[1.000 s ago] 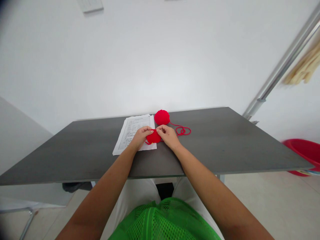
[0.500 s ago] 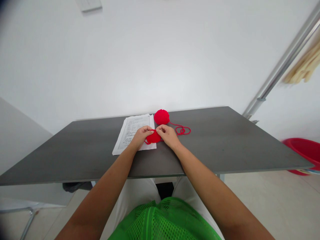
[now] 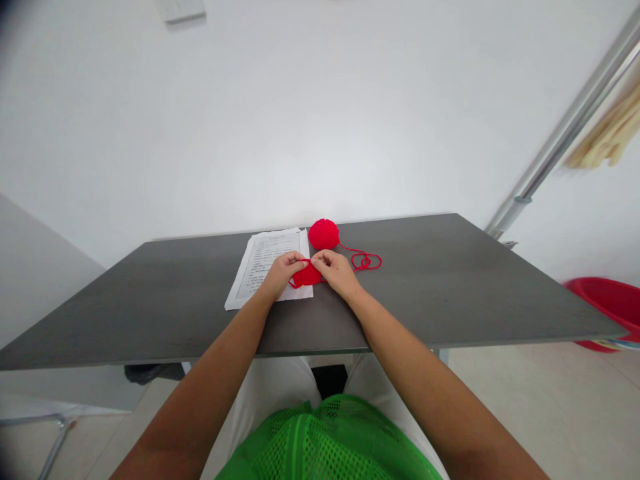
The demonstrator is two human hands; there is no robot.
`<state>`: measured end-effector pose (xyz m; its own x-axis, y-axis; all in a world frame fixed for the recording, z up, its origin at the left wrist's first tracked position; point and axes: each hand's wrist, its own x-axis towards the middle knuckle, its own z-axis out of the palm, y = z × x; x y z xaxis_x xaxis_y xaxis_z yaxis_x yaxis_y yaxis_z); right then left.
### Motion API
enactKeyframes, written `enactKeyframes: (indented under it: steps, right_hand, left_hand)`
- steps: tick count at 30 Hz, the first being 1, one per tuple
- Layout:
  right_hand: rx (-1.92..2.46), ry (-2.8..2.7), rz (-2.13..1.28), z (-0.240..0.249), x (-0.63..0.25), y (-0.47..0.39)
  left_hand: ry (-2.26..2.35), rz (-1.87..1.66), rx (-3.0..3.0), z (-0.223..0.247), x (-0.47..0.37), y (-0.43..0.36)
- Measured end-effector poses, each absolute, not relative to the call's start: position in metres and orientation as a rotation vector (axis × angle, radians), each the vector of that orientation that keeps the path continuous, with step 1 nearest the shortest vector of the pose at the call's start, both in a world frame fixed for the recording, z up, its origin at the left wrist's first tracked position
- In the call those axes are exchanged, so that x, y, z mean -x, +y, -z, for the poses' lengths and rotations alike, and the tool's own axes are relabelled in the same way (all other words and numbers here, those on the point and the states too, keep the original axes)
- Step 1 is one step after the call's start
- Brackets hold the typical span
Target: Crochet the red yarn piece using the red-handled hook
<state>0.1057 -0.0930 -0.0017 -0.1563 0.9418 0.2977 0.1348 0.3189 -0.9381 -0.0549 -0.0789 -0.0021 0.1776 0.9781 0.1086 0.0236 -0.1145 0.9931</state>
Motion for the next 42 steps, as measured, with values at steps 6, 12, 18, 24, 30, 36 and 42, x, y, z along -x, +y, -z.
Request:
enactKeyframes:
  steps: [6,12,18,24,30,36,42]
  right_hand:
    - [1.001,-1.547,-1.002,0.003,-0.1062,-0.0918]
    - [0.983,-1.53,-1.008,0.0021,-0.1056,-0.0921]
    - [1.006,-1.548,-0.957,0.0012,-0.1044,-0.0933]
    - [1.039,-1.561,-0.934,0.0007,-0.104,-0.093]
    - [1.007,-1.523,-1.021,0.0027,-0.1051,-0.0909]
    - [0.98,-1.474,-1.066,0.004,-0.105,-0.0906]
    - [0.982,-1.5,-1.053,0.0007,-0.1053,-0.0932]
  left_hand:
    - [1.026,-1.134,-1.385,0.0025,0.0542,-0.0786]
    - [1.015,-1.148,-1.332,0.0039,0.0542,-0.0784]
    - [1.041,-1.158,-1.341,0.0019,0.0549,-0.0798]
    - [1.06,-1.15,-1.378,0.0011,0.0542,-0.0802]
    - [1.028,-1.145,-1.353,0.0033,0.0535,-0.0785]
    - [0.989,-1.148,-1.296,0.0038,0.0542,-0.0782]
    - [1.006,-1.159,-1.306,0.0025,0.0545,-0.0785]
